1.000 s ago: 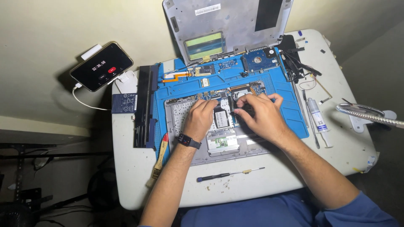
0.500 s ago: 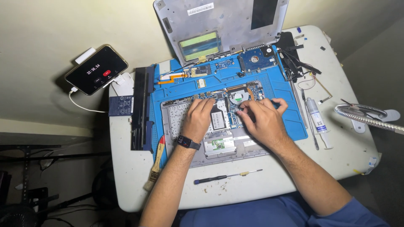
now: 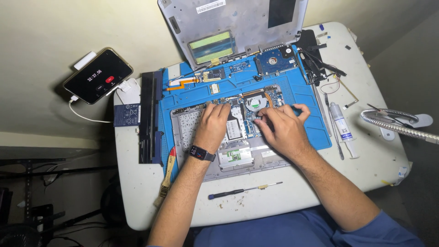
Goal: Applying thermal paste to a laptop processor and installing the cooling heatsink assembly.
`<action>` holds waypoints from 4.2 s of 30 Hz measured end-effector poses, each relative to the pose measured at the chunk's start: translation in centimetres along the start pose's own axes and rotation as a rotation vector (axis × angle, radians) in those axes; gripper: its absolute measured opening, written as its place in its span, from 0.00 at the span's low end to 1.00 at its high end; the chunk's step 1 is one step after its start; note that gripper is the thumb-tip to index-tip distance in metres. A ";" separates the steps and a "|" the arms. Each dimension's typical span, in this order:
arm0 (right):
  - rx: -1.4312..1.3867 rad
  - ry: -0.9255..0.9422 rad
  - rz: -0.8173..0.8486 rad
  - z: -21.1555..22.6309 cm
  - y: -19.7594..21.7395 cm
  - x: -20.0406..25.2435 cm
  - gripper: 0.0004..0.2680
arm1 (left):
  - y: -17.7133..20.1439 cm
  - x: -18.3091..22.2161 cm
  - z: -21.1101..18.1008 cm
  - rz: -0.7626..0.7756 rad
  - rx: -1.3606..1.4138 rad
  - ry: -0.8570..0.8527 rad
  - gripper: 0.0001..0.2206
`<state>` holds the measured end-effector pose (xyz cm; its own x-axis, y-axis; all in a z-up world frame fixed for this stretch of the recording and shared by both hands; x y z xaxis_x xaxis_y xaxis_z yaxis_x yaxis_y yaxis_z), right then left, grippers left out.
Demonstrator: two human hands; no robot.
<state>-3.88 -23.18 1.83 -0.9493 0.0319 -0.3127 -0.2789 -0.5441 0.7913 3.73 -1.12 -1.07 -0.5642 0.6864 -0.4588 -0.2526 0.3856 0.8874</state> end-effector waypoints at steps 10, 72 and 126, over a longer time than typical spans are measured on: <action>0.014 0.005 0.002 0.1 0.0 0.0 0.05 | 0.4 -0.1 -0.6 0.016 -0.022 0.014 0.10; 0.206 0.211 0.022 4.2 -5.4 -5.8 0.02 | 0.1 0.9 1.4 -0.290 0.467 0.331 0.07; 0.199 0.264 -0.142 2.7 -6.8 -5.7 0.07 | 0.5 1.0 2.7 -0.144 0.377 0.148 0.10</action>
<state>3.00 -17.35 -0.38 -0.8363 -0.1363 -0.5310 -0.4526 -0.3750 0.8090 5.17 1.43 -1.25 -0.6578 0.5242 -0.5409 -0.0470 0.6881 0.7241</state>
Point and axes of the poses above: each hand's wrist, its own x-axis away from the middle knuckle, its own y-axis out of the back of the hand, z = x × y, the point moved 1 cm from there along -x, towards the middle knuckle, and after that the axes turned 8 degrees about -y, right-handed, at the moved point
